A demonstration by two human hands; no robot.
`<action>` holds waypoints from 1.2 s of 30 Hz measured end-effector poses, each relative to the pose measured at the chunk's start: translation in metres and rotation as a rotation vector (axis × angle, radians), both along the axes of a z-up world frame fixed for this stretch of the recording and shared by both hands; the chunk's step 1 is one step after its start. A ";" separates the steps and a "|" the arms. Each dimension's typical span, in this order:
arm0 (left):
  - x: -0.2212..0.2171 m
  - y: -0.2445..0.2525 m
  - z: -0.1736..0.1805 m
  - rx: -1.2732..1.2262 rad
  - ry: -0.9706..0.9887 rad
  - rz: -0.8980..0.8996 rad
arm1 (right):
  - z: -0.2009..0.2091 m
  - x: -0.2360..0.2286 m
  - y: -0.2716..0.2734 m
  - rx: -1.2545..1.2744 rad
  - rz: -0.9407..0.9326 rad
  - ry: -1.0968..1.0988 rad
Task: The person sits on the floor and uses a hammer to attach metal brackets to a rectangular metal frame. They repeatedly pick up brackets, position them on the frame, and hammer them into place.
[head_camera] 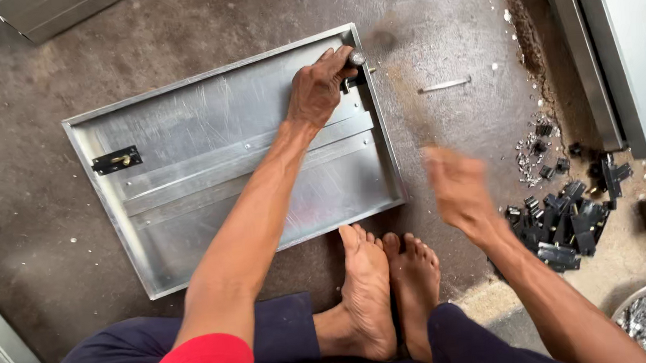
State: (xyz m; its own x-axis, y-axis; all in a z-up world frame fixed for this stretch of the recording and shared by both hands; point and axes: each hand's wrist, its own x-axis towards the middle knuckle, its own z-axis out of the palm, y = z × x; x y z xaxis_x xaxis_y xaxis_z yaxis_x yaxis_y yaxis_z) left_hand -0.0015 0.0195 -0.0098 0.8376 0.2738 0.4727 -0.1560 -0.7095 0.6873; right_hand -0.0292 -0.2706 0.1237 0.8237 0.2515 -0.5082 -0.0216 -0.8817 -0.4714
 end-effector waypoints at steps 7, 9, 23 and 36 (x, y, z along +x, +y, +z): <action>0.005 -0.028 0.054 -0.036 0.310 -0.131 | -0.019 -0.056 -0.133 -0.158 0.003 -0.236; 0.019 -0.059 0.047 0.196 0.165 -0.205 | -0.024 -0.075 -0.179 -0.216 0.090 -0.376; -0.030 -0.061 0.066 -0.026 0.079 0.107 | -0.075 0.097 -0.164 0.077 0.055 -0.791; -0.234 -0.053 0.166 -0.067 0.738 -0.078 | -0.036 0.008 -0.110 0.429 0.181 -0.603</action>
State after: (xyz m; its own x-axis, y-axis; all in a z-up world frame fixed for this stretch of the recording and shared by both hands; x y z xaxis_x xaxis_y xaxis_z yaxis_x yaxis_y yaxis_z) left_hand -0.2359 -0.0336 0.1561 0.9490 0.2087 -0.2362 0.3147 -0.6684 0.6740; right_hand -0.0213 -0.3809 0.0877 0.8548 0.4831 0.1892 0.4756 -0.5836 -0.6582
